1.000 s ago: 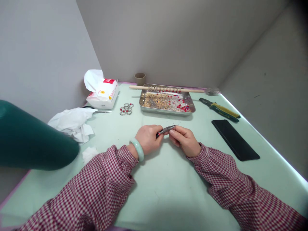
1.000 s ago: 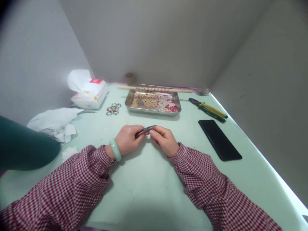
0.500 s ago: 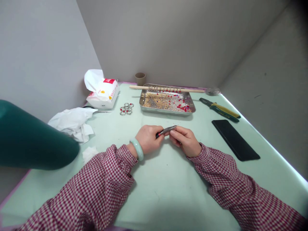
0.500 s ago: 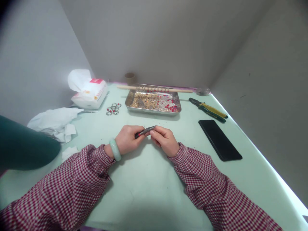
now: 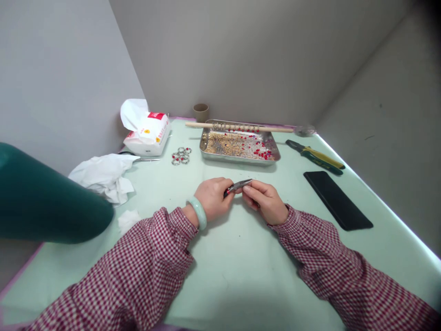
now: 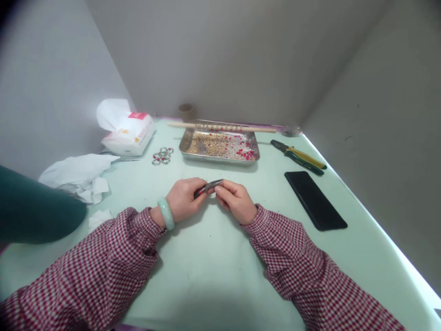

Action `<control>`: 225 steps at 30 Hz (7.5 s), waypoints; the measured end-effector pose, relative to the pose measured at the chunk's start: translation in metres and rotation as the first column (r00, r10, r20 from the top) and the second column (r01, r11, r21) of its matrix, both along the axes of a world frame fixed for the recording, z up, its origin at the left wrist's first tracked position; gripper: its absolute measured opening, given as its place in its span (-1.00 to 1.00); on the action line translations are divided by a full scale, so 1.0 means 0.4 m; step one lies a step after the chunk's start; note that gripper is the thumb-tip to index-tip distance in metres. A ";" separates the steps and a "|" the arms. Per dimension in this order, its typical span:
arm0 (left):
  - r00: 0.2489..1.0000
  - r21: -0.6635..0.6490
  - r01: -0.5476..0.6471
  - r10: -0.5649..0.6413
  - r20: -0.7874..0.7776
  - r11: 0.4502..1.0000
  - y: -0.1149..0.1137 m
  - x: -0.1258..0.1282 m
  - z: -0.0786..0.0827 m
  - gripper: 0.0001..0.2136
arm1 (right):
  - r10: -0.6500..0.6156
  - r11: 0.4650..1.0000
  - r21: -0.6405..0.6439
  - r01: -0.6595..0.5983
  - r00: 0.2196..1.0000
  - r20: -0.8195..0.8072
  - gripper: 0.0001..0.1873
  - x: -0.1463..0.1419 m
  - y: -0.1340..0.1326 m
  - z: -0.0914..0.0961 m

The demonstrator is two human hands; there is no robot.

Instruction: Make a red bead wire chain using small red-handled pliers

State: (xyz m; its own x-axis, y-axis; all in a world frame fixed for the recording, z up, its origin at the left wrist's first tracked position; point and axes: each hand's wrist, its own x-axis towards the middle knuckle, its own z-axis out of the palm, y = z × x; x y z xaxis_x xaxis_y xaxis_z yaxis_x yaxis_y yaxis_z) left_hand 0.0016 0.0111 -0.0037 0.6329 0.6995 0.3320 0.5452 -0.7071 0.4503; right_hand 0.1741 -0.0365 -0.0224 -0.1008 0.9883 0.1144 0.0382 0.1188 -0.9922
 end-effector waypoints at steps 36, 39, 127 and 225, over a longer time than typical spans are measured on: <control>0.998 0.036 -0.011 0.014 -0.064 0.999 -0.001 -0.002 0.006 -0.84 | -0.008 1.000 0.006 0.008 0.999 0.052 -0.72 0.001 0.000 -0.002; 0.998 0.030 -0.001 0.003 -0.067 1.000 -0.002 -0.002 0.008 -0.85 | 0.003 1.000 0.004 -0.003 0.999 0.040 -0.73 0.002 -0.001 -0.004; 0.999 -0.029 0.017 -0.018 -0.029 0.999 -0.004 -0.002 0.006 -0.82 | 0.019 1.000 -0.022 -0.019 0.999 0.039 -0.75 0.004 -0.002 -0.002; 0.990 0.065 -0.041 0.050 -0.130 0.997 -0.003 -0.003 0.004 -0.83 | 0.019 1.000 -0.025 -0.017 0.996 0.086 -0.75 -0.008 -0.004 0.009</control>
